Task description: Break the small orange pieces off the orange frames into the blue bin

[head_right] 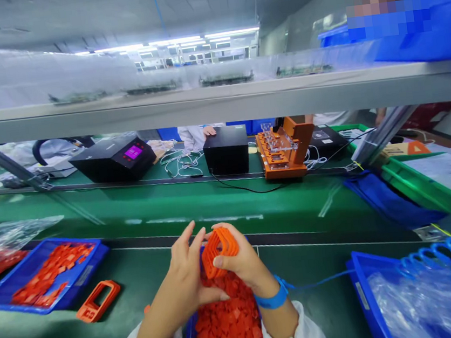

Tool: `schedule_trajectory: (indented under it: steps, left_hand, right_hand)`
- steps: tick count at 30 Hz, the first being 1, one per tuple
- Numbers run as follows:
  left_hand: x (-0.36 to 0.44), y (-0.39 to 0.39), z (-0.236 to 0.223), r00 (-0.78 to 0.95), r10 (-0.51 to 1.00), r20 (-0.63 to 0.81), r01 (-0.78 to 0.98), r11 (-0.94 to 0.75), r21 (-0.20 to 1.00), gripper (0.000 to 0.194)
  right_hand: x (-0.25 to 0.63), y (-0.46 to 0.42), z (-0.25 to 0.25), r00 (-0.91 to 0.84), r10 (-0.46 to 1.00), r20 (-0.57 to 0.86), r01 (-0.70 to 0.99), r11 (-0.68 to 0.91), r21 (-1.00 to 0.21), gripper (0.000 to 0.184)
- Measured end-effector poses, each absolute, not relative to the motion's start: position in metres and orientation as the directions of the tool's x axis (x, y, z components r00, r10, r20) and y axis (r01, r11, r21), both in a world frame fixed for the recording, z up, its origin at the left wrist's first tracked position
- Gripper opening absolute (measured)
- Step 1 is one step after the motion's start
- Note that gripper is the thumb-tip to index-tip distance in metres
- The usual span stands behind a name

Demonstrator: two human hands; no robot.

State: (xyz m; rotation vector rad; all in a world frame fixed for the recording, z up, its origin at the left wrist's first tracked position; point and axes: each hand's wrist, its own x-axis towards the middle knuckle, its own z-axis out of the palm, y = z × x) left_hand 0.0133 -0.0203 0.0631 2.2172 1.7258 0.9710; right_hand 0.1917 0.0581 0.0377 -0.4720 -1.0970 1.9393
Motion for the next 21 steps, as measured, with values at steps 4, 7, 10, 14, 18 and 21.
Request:
schedule_trajectory:
  steps: [4,7,10,14,18,21]
  left_hand:
    - [0.002,-0.019,0.075,0.382,0.814,0.438,0.717,-0.560,0.415,0.124]
    - [0.004,-0.017,0.085,0.467,0.803,0.369,0.675,-0.594,0.438,0.097]
    - [0.008,-0.017,0.091,0.472,0.820,0.323,0.688,-0.572,0.446,0.089]
    - [0.010,-0.019,0.092,0.476,0.828,0.295,0.709,-0.560,0.429,0.092]
    - [0.012,-0.019,0.089,0.471,0.814,0.340,0.681,-0.580,0.447,0.085]
    - [0.010,-0.019,0.090,0.438,0.802,0.406,0.671,-0.592,0.447,0.076]
  right_hand:
    - [0.189,0.058,0.034,-0.701,0.711,0.059,-0.451,-0.377,-0.809,0.089]
    - [0.184,0.053,0.037,-0.752,0.648,0.117,-0.426,-0.344,-0.837,0.090]
    - [0.179,0.050,0.039,-0.778,0.611,0.147,-0.404,-0.308,-0.861,0.089]
    - [0.177,0.051,0.035,-0.795,0.589,0.144,-0.371,-0.284,-0.884,0.082]
    - [0.179,0.051,0.030,-0.766,0.622,0.160,-0.381,-0.240,-0.893,0.084]
    - [0.181,0.050,0.032,-0.774,0.623,0.108,-0.383,-0.326,-0.864,0.101]
